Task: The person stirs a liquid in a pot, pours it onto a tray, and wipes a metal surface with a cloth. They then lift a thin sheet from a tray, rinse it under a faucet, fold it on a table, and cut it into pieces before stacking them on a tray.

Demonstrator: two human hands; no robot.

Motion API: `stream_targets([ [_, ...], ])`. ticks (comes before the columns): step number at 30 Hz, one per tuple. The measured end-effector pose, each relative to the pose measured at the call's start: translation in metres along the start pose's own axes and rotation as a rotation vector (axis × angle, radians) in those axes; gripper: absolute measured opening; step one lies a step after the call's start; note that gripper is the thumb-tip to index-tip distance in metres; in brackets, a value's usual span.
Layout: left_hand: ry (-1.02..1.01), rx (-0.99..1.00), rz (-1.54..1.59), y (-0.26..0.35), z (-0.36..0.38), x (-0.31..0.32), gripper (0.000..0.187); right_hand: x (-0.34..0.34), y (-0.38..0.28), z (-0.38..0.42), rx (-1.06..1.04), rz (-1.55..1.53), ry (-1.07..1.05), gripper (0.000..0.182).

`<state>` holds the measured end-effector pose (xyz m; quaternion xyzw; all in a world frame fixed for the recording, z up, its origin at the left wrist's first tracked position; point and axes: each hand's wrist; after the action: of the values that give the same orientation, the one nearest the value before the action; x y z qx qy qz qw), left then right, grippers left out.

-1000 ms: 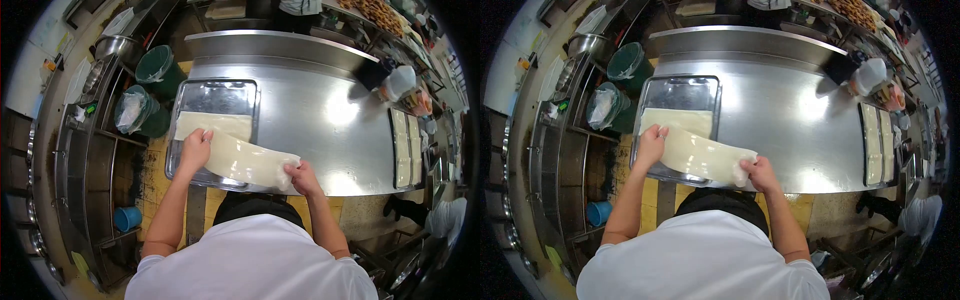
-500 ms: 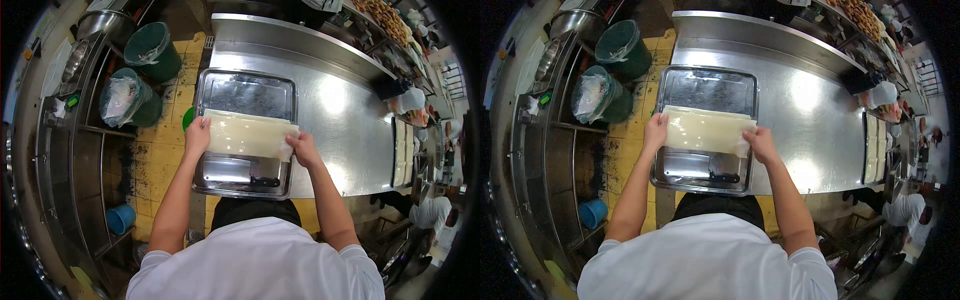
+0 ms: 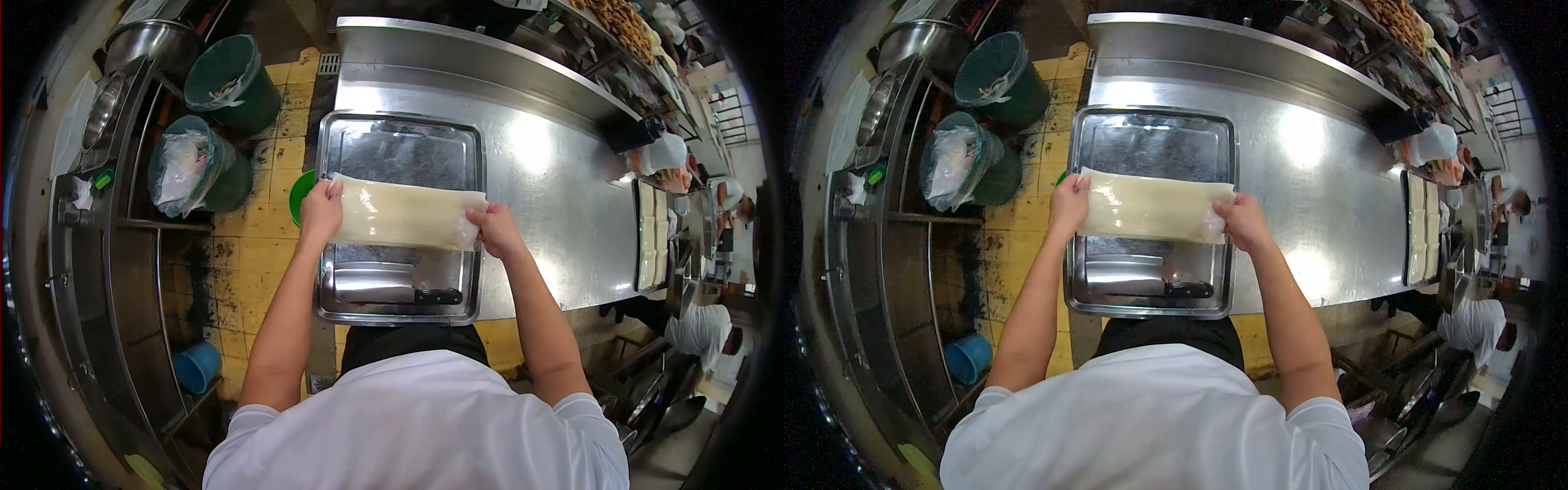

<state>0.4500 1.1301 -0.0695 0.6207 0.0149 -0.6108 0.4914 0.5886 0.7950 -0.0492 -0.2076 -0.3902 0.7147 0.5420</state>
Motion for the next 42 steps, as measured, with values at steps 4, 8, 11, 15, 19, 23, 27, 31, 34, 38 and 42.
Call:
stream_targets([
  [4, 0.042, 0.015, 0.019, -0.004, 0.0, 0.004, 0.029, 0.008, -0.012, 0.013, 0.019, -0.005, 0.006, 0.022],
  [8, 0.05, 0.02, 0.016, -0.004, 0.003, 0.004, 0.03, 0.012, -0.014, 0.015, 0.025, 0.016, 0.017, 0.022],
  [11, -0.012, -0.005, -0.063, -0.005, 0.003, 0.005, 0.032, 0.003, -0.002, 0.002, 0.009, 0.083, 0.01, 0.023],
  [15, -0.054, -0.027, -0.111, -0.006, 0.008, 0.007, 0.034, -0.004, 0.019, -0.016, 0.021, 0.13, 0.013, 0.022],
  [19, -0.047, 0.023, -0.196, -0.004, 0.021, 0.002, 0.045, -0.004, 0.018, -0.009, -0.003, 0.14, 0.026, 0.027],
  [23, -0.103, 0.007, -0.312, 0.012, 0.042, -0.015, 0.059, -0.004, 0.022, -0.003, -0.06, 0.108, 0.057, 0.036],
  [27, -0.046, 0.034, -0.274, 0.0, 0.044, -0.018, 0.062, 0.001, 0.02, 0.004, -0.054, 0.114, 0.083, 0.038],
  [31, -0.044, 0.0, -0.27, 0.004, 0.049, -0.036, 0.056, 0.002, 0.011, 0.016, -0.063, 0.24, 0.113, 0.046],
  [34, -0.168, 0.025, -0.231, 0.011, 0.063, -0.045, 0.051, -0.006, 0.002, 0.029, -0.097, 0.422, 0.147, 0.051],
  [38, -0.199, 0.19, -0.365, -0.013, 0.093, -0.02, 0.048, -0.015, 0.006, 0.051, -0.307, 0.734, 0.238, 0.048],
  [42, -0.176, 0.176, -0.456, -0.009, 0.122, -0.018, 0.044, -0.012, 0.046, 0.074, -0.496, 0.86, 0.144, 0.042],
])
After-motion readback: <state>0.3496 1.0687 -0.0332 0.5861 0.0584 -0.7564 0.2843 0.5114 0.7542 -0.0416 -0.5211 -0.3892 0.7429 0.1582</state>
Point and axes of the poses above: each hand's wrist, its own z-axis away from the middle knuckle, its own x-axis out of the palm, y = z × x, and after that the axes turned 11 degrees about -z, right-handed
